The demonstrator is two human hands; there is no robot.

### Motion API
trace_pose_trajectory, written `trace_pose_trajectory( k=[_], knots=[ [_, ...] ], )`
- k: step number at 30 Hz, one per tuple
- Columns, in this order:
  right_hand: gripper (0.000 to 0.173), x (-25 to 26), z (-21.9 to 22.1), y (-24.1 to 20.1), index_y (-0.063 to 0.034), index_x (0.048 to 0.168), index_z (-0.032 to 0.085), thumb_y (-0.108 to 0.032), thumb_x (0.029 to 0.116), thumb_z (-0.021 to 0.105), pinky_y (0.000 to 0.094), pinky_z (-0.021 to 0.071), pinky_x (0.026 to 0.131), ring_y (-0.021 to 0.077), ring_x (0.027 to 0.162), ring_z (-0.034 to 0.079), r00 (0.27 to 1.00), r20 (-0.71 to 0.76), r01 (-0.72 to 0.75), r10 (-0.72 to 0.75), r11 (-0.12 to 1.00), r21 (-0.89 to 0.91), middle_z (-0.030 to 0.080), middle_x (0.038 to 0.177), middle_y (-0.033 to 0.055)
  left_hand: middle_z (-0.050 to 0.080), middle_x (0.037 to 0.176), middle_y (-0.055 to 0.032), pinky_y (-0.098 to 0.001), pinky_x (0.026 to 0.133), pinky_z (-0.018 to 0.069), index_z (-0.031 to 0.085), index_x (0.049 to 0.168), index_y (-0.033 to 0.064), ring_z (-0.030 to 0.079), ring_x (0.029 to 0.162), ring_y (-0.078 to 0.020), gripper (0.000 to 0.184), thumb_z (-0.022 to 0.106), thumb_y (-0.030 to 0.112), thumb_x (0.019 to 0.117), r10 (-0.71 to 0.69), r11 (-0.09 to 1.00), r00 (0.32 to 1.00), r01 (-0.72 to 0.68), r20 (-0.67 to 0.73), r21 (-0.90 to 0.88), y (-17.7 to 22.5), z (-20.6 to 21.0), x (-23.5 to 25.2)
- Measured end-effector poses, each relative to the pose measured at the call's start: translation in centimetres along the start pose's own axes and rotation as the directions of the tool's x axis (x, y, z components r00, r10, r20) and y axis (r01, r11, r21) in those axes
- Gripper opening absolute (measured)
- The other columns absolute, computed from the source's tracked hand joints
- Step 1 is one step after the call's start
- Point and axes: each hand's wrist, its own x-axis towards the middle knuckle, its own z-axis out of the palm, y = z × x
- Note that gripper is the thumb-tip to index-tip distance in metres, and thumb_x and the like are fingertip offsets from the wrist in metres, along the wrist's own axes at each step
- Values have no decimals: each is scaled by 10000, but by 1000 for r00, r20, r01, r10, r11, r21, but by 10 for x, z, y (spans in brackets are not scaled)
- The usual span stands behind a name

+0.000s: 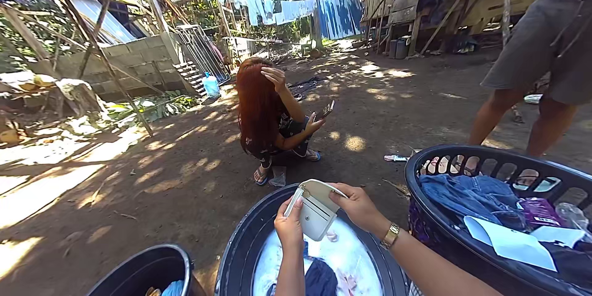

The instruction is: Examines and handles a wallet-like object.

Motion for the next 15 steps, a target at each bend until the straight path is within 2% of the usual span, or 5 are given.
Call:
trace_pose_trajectory(
  k=[3, 6, 9, 12, 15],
  knots=[
    [203, 3, 1, -3, 24, 1171, 682, -54, 1027, 561, 253, 572, 879, 60, 932, 691, 979, -115, -160, 171, 982, 97, 726, 1027, 63, 714, 859, -123, -296, 680, 602, 625, 1138, -56, 699, 721, -147, 196, 647, 58, 980, -203, 976, 978, 206, 54, -69, 6, 0, 1],
    [190, 8, -1, -8, 28, 1169, 634, -89, 1061, 530, 295, 582, 804, 112, 858, 684, 911, -231, -294, 342, 931, 218, 689, 968, 92, 730, 956, -132, -374, 743, 633, 531, 1246, 24, 743, 821, -208, 206, 481, 89, 1057, -339, 875, 892, 415, 299, -248, 8, -8, 1],
    [189, 9, -1, -9, 24, 1168, 612, -100, 1073, 506, 324, 594, 775, 147, 846, 690, 879, -248, -332, 408, 895, 297, 680, 969, 112, 734, 941, -126, -390, 744, 636, 501, 1226, 25, 744, 806, -217, 302, 521, -64, 937, -313, 874, 851, 432, 422, -222, 3, -11, -5],
    [199, 9, 0, -9, 25, 1151, 618, -112, 1082, 492, 320, 589, 765, 145, 838, 686, 866, -266, -339, 424, 888, 310, 680, 960, 112, 731, 940, -143, -396, 740, 635, 512, 1184, -7, 740, 803, -228, 419, 568, -194, 814, -303, 887, 854, 415, 422, -203, -2, -9, -9],
    [200, 10, -3, -13, 21, 1136, 634, -128, 1076, 514, 327, 593, 730, 158, 810, 693, 846, -275, -357, 456, 869, 343, 689, 941, 118, 726, 931, -140, -388, 720, 635, 506, 1186, -13, 737, 780, -224, 381, 541, -212, 863, -324, 899, 875, 403, 361, -172, -3, -6, -7]
  ],
)
